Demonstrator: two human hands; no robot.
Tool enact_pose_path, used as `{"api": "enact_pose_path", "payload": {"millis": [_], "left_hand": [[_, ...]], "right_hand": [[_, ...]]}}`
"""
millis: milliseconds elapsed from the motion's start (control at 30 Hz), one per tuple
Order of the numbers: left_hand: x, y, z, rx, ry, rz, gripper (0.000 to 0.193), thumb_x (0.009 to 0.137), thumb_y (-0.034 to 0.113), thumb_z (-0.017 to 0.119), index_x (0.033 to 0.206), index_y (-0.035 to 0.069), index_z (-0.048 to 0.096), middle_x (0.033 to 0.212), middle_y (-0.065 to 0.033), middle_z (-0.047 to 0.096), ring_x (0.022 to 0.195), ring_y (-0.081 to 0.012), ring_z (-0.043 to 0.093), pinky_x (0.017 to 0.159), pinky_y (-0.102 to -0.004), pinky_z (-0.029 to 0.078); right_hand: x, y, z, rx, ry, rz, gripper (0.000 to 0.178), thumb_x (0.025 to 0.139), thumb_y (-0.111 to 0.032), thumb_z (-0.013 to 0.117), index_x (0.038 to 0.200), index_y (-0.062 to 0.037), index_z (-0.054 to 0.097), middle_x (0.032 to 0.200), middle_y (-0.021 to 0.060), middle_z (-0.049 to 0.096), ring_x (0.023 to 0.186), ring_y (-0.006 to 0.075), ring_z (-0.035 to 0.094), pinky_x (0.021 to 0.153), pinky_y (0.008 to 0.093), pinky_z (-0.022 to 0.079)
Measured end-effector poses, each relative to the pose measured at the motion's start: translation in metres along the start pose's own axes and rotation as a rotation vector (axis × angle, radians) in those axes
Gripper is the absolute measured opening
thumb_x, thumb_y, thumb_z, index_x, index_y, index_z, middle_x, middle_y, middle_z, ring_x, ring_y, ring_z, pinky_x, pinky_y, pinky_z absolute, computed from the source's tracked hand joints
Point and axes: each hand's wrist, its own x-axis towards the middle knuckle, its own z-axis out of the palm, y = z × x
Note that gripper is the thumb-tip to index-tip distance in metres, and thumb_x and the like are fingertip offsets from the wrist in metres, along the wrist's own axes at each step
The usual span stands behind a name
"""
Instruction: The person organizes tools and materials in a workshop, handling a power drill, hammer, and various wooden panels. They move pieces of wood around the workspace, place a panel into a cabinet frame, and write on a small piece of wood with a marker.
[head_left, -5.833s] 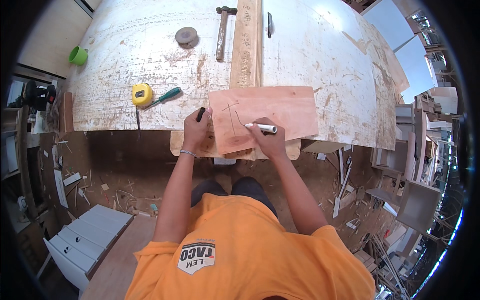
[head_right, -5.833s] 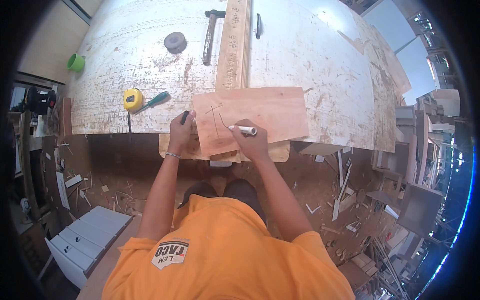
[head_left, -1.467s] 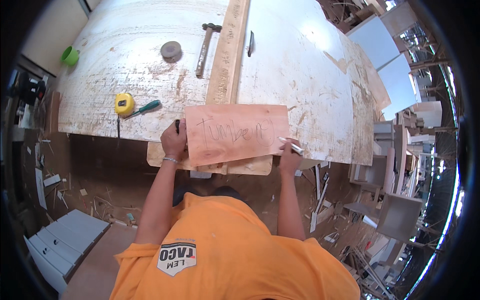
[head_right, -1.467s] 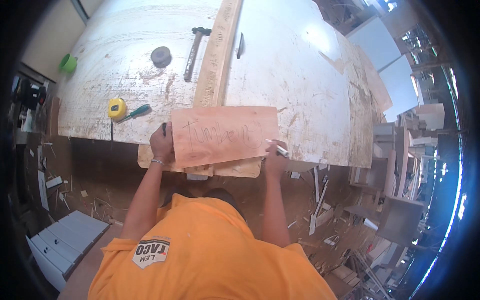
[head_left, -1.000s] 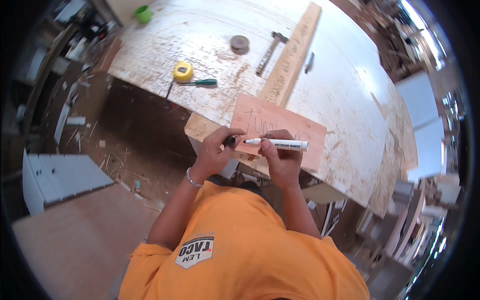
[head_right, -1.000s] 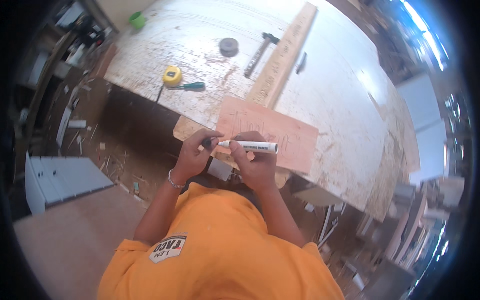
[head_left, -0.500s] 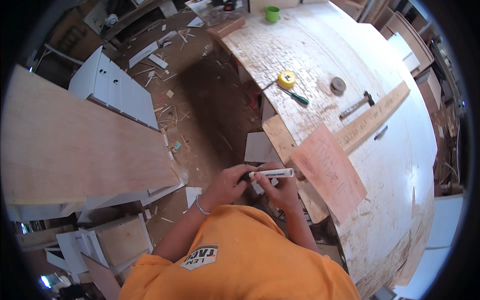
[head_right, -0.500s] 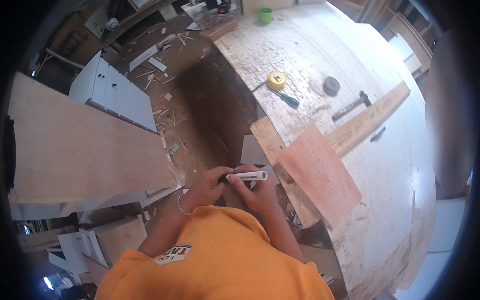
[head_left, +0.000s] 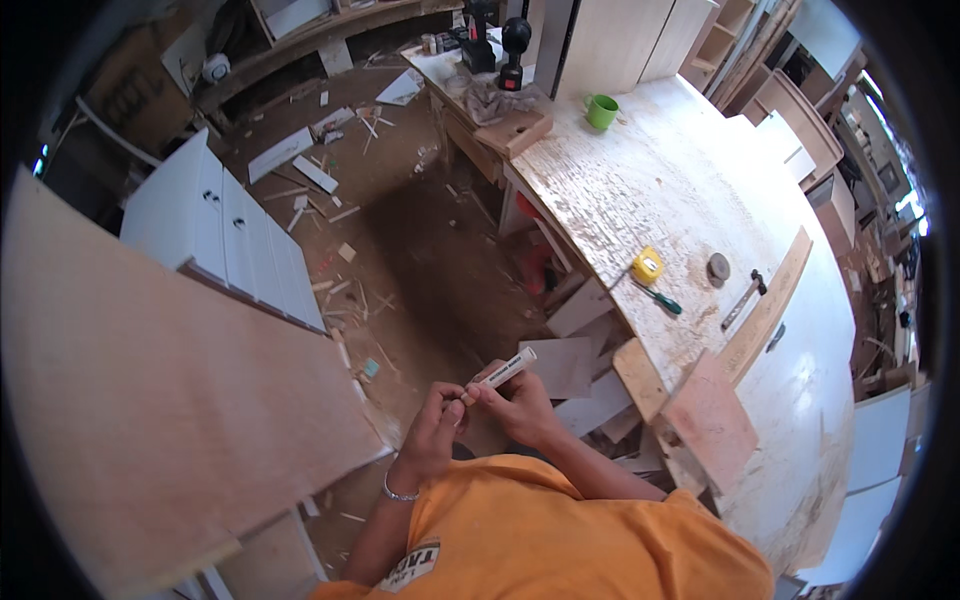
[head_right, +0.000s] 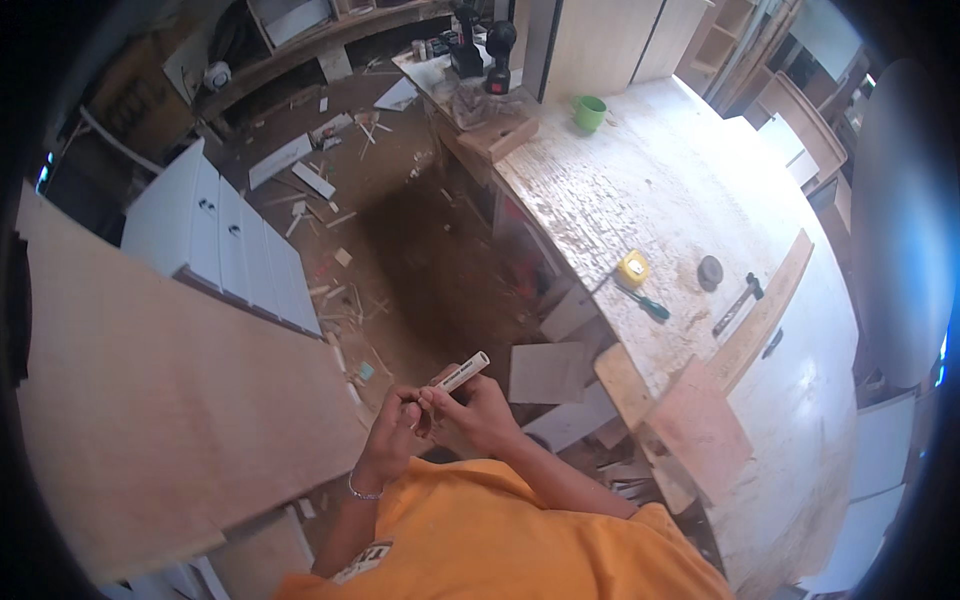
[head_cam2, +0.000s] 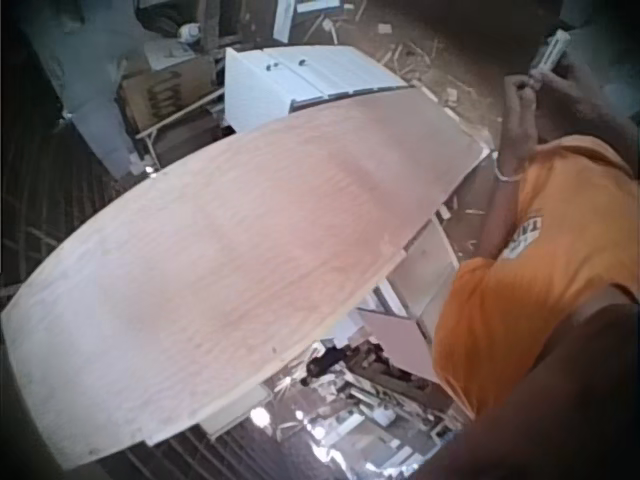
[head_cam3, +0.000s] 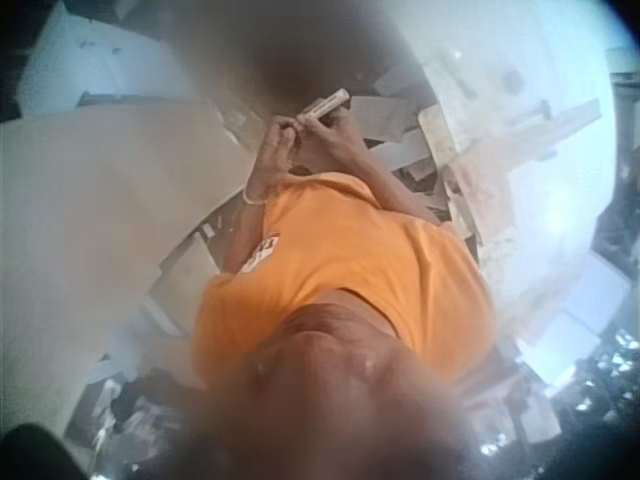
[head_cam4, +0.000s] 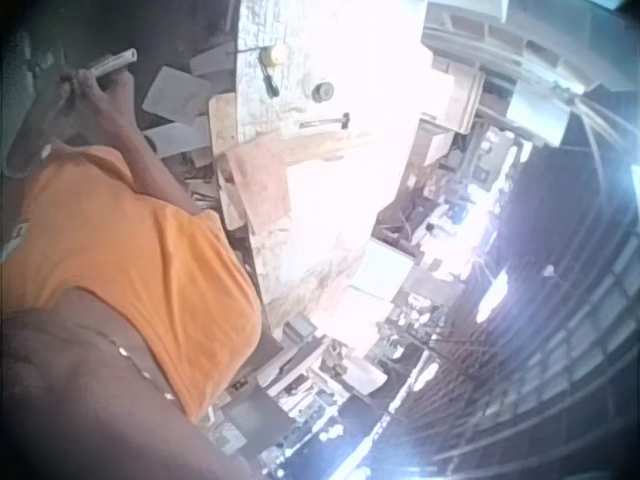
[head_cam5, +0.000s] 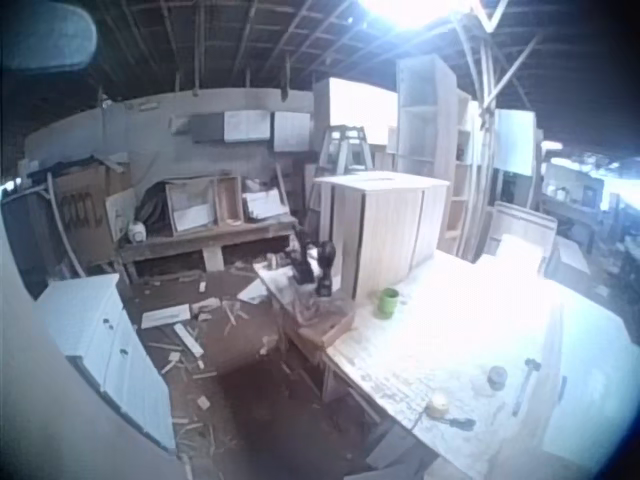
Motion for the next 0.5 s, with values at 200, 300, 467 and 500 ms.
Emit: {"api": "enact_pose_path", "payload": {"millis": [200,300,467,500], "left_hand": [[0.057,0.05,-0.081,0.337,0.104,0.131,0.024,0.109,0.023,0.042,0.119,0.002,0.046,0.09,-0.004,0.058,0.074,-0.0102,0.05,0.066,-0.0259,0.044],[0.112,0.051,-0.104,0.478,0.117,0.162,0.027,0.108,0.022,0.043,0.121,-0.001,0.045,0.092,-0.0131,0.062,0.077,-0.0215,0.061,0.067,-0.0342,0.049],[0.236,0.051,-0.156,0.598,0.078,0.158,0.029,0.108,0.022,0.045,0.123,-0.003,0.045,0.09,-0.0144,0.063,0.078,-0.0205,0.062,0.07,-0.0335,0.049],[0.271,0.047,-0.175,0.648,0.06,0.154,0.028,0.107,0.021,0.046,0.122,-0.002,0.046,0.09,-0.015,0.064,0.08,-0.0221,0.064,0.07,-0.0341,0.049]], "right_hand": [[0.102,-0.026,0.07,0.147,0.039,0.002,0.019,0.098,-0.019,0.068,0.096,-0.0016,0.061,0.082,-0.0002,0.065,0.072,0.0053,0.058,0.064,0.0238,0.049],[0.164,-0.018,0.069,0.086,0.15,-0.043,0.028,0.098,-0.027,0.069,0.094,0.0001,0.063,0.077,0.0018,0.065,0.068,0.0063,0.06,0.06,0.0245,0.049],[0.288,-0.013,0.05,0.084,0.26,-0.107,0.032,0.096,-0.03,0.07,0.092,0.002,0.065,0.072,0.0008,0.064,0.066,0.0048,0.058,0.057,0.0264,0.047],[0.322,-0.007,0.044,0.054,0.278,-0.112,0.034,0.096,-0.031,0.07,0.092,0.0018,0.065,0.071,0.0027,0.064,0.065,0.0069,0.058,0.058,0.0279,0.047]]}}
